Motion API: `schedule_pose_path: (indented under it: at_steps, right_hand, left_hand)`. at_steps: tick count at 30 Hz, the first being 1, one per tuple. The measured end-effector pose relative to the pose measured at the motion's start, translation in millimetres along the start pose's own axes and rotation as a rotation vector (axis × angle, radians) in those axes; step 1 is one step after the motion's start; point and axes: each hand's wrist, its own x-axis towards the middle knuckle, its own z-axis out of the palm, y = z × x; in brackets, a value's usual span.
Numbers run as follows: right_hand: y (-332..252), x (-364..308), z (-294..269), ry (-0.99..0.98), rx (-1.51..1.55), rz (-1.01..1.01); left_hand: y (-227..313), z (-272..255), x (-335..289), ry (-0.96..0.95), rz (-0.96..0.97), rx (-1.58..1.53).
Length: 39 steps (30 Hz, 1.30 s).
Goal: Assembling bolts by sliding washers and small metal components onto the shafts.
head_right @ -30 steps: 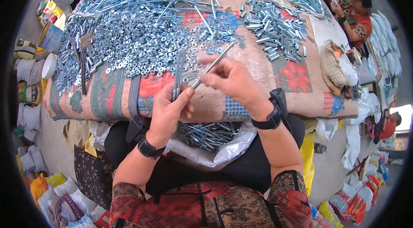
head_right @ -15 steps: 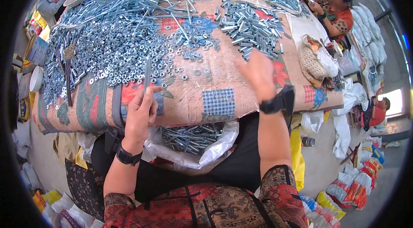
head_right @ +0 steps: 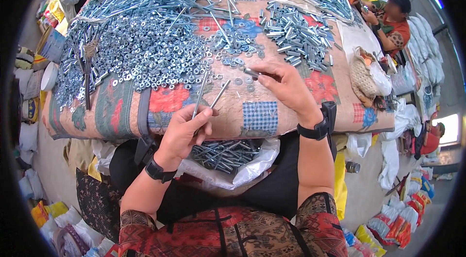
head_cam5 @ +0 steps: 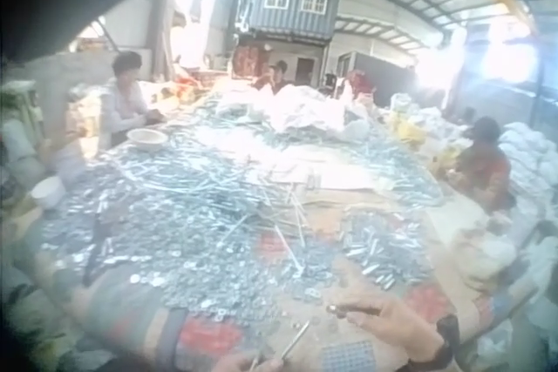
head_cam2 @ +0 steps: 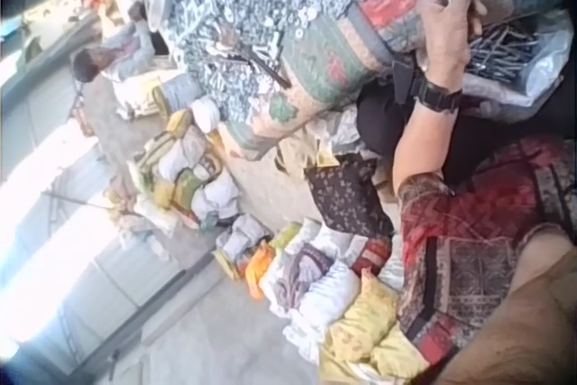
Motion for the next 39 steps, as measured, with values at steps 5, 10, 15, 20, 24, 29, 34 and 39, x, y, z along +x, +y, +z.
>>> schedule_pose_path:
  at_steps: [5,10,15,20,24,29,34,39]
  right_hand:
    - [-10,2,10,-0.059,-0.202,-0.079]
    - [-9,6,16,-0.08,-0.25,-0.347]
    - [-18,-2,40,-0.075,0.25,0.088]
    - [-22,-5,81,-0.407,0.195,0.143]
    - [-1,13,33,0.243,-0.154,0.068]
    - [31,14,50,0.271,-0.484,-0.035]
    - [24,21,55,0.22,-0.551,0.014]
    - [17,45,67,0.14,-0.184,0.002]
  left_hand:
    - [0,1,0,-0.01,-0.036,-0.004]
    - [-2,-2,0,-0.028,-0.056,0.041]
    - [3,6,-4,-0.005,-0.043,-0.033]
    - [8,5,1,0.067,-0.046,-0.155]
    - [14,-9,-3,0.116,0.039,-0.111]
    - [14,-17,-2,0.152,0.065,-0.21]
    - [17,-21,-4,0.158,0.122,-0.247]
    - [15,-24,0,0.191,0.136,-0.253]
